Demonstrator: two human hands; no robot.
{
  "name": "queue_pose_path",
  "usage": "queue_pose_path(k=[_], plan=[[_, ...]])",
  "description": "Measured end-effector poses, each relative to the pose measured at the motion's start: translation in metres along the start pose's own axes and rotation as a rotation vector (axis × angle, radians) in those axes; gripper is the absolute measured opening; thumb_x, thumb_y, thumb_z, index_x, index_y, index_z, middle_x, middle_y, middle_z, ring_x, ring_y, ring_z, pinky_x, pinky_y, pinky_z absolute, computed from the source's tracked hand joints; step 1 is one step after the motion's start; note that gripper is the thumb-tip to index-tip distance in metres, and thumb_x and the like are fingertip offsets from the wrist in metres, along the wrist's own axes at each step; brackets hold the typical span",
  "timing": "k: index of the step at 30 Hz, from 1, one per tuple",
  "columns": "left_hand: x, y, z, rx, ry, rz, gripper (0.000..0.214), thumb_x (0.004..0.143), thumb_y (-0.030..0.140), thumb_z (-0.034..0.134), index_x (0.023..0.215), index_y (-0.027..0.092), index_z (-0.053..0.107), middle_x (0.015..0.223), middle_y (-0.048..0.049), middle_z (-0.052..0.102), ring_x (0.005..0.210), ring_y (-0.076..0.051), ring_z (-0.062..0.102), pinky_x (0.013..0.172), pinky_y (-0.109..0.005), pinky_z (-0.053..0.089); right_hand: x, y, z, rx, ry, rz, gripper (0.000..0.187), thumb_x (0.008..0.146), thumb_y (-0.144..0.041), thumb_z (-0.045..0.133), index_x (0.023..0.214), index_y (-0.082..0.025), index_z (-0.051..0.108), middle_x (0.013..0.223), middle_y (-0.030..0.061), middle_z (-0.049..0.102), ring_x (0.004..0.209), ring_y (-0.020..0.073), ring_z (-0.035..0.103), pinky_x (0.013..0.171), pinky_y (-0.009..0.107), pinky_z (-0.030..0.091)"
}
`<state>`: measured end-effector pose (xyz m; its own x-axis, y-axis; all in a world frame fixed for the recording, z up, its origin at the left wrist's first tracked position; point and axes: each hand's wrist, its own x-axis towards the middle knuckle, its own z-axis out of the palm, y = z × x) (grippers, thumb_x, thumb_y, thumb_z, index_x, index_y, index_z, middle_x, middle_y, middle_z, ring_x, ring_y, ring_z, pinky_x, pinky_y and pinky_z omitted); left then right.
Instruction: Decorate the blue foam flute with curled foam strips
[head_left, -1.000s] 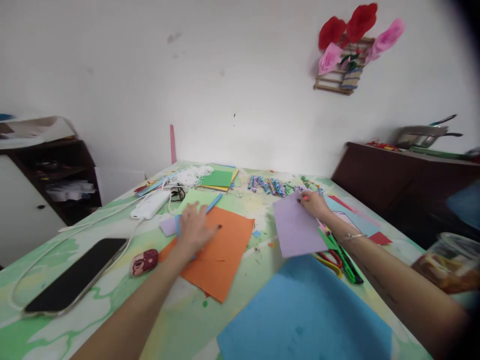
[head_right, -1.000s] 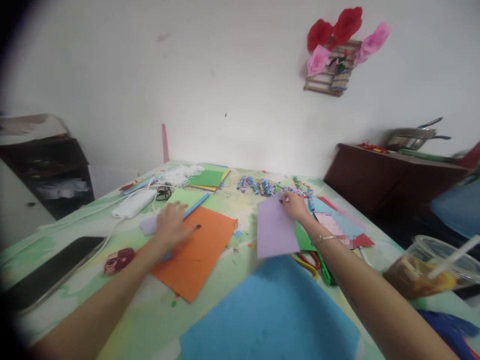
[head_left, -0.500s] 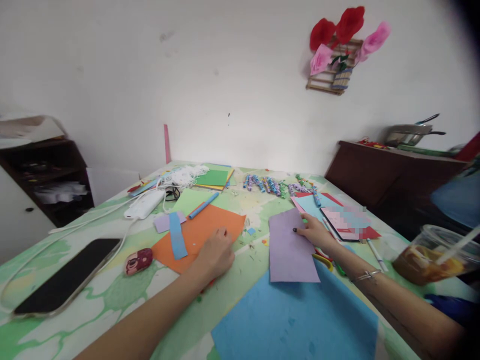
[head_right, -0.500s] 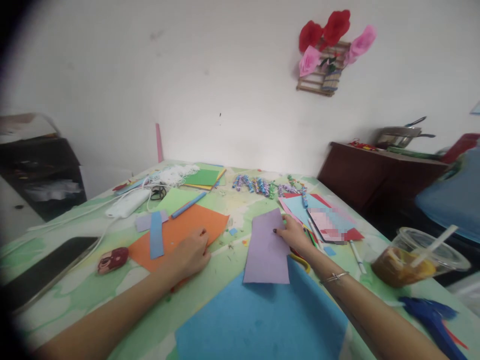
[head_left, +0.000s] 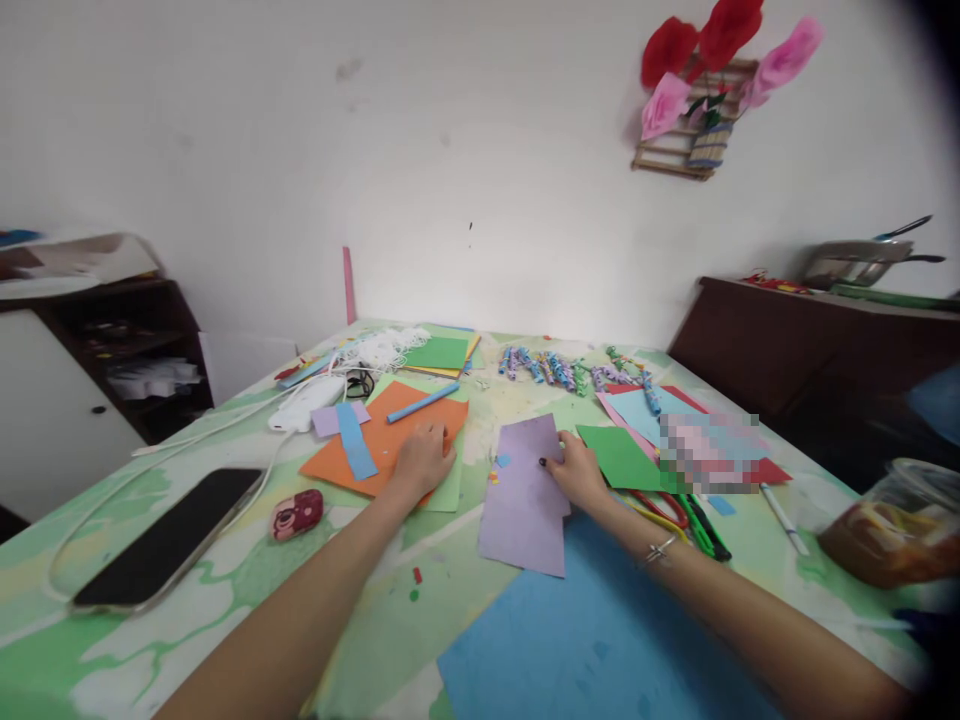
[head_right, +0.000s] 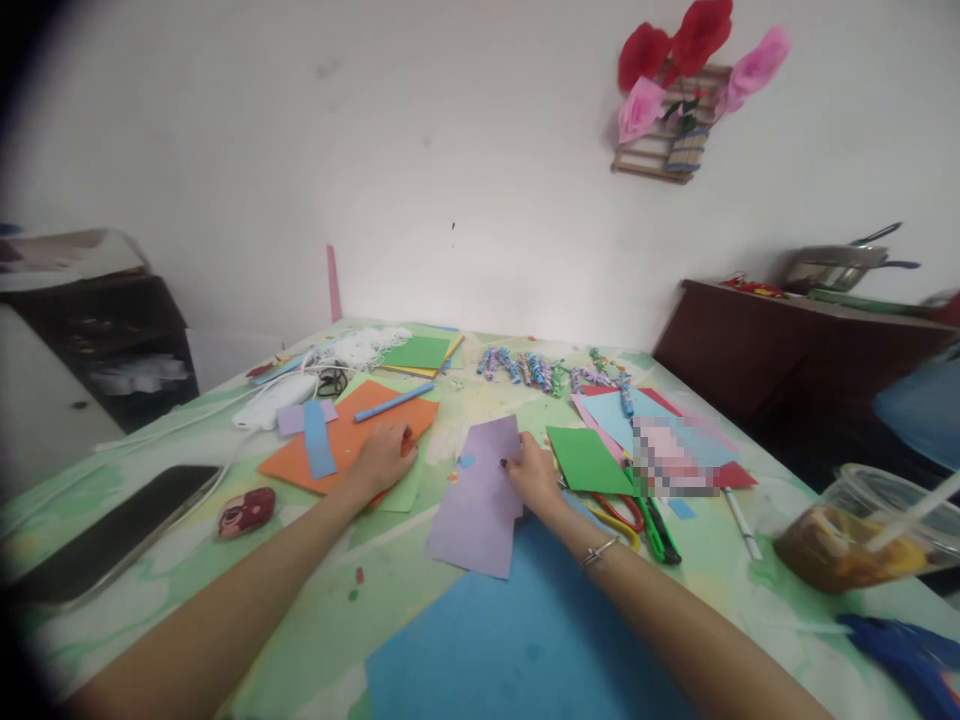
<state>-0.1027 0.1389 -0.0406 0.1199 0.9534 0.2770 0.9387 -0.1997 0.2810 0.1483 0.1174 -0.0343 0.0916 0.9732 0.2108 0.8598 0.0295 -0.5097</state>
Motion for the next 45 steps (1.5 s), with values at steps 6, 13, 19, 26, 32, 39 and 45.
queue_pose_path(k=[6, 13, 19, 26, 32, 39, 45], plan=[[0.007, -0.013, 0.006, -0.095, 0.019, -0.014, 0.020, 0.080, 0.020, 0.048, 0.097, 0.015, 0.057, 0.101, -0.0109, 0.063, 0.097, -0.023, 0.056, 0.083, -0.032, 0.043, -0.005, -0.026, 0.027, 0.131, -0.043, -0.002, 0.021, 0.072, -0.014, 0.059, 0.092, -0.016, 0.055, 0.088, 0.0061, 0.064, 0.082, 0.0202, 0.056, 0.068, 0.026, 0.037], [0.008, -0.017, -0.003, -0.201, 0.032, -0.052, 0.027, 0.084, 0.034, 0.048, 0.099, 0.015, 0.060, 0.104, -0.0092, 0.066, 0.098, -0.021, 0.060, 0.084, -0.030, 0.044, -0.011, -0.034, 0.038, 0.391, -0.090, 0.092, 0.024, 0.068, -0.010, 0.061, 0.089, -0.019, 0.056, 0.084, 0.0035, 0.067, 0.077, 0.0192, 0.062, 0.063, 0.026, 0.045], [0.004, -0.020, -0.010, -0.212, -0.032, -0.028, 0.030, 0.088, 0.031, 0.042, 0.105, 0.014, 0.059, 0.110, -0.0095, 0.065, 0.101, -0.019, 0.060, 0.087, -0.028, 0.045, -0.020, -0.027, 0.023, 0.572, -0.167, 0.178, 0.026, 0.076, -0.007, 0.056, 0.101, -0.015, 0.053, 0.076, 0.0031, 0.069, 0.063, 0.0167, 0.066, 0.054, 0.025, 0.051], [-0.050, 0.002, -0.025, -0.056, -0.175, -0.002, 0.035, 0.079, 0.028, 0.054, 0.107, 0.007, 0.060, 0.119, -0.0246, 0.057, 0.117, -0.038, 0.049, 0.095, -0.049, 0.038, 0.020, -0.057, 0.002, 0.447, -0.167, 0.109, 0.025, 0.089, -0.029, 0.054, 0.109, -0.013, 0.056, 0.101, 0.0056, 0.062, 0.081, 0.0151, 0.062, 0.070, 0.033, 0.054], [-0.113, 0.039, -0.023, 0.139, -0.199, 0.010, 0.055, 0.083, 0.025, 0.052, 0.131, 0.000, 0.042, 0.138, -0.0282, 0.040, 0.131, -0.039, 0.032, 0.105, -0.052, 0.027, 0.050, -0.141, -0.001, 0.210, -0.209, -0.116, 0.027, 0.089, -0.031, 0.054, 0.110, -0.014, 0.056, 0.106, 0.0065, 0.060, 0.088, 0.0170, 0.061, 0.074, 0.036, 0.053], [-0.141, 0.061, -0.034, -0.041, -0.439, 0.563, 0.066, 0.088, 0.052, 0.042, 0.144, 0.024, 0.024, 0.150, -0.0089, 0.025, 0.139, -0.032, 0.017, 0.109, -0.057, 0.017, 0.050, -0.149, -0.020, 0.014, -0.108, -0.236, 0.023, 0.087, -0.030, 0.057, 0.103, -0.014, 0.060, 0.107, 0.0065, 0.061, 0.097, 0.0194, 0.059, 0.083, 0.039, 0.048], [-0.157, 0.007, -0.037, 0.098, -0.361, 0.472, 0.060, 0.094, 0.046, 0.028, 0.146, 0.020, 0.016, 0.151, -0.0068, 0.022, 0.139, -0.026, 0.020, 0.111, -0.049, 0.019, 0.016, -0.041, -0.061, -0.085, -0.008, -0.077, 0.017, 0.073, -0.017, 0.062, 0.089, -0.013, 0.067, 0.089, 0.0087, 0.068, 0.083, 0.0207, 0.062, 0.062, 0.024, 0.041]])
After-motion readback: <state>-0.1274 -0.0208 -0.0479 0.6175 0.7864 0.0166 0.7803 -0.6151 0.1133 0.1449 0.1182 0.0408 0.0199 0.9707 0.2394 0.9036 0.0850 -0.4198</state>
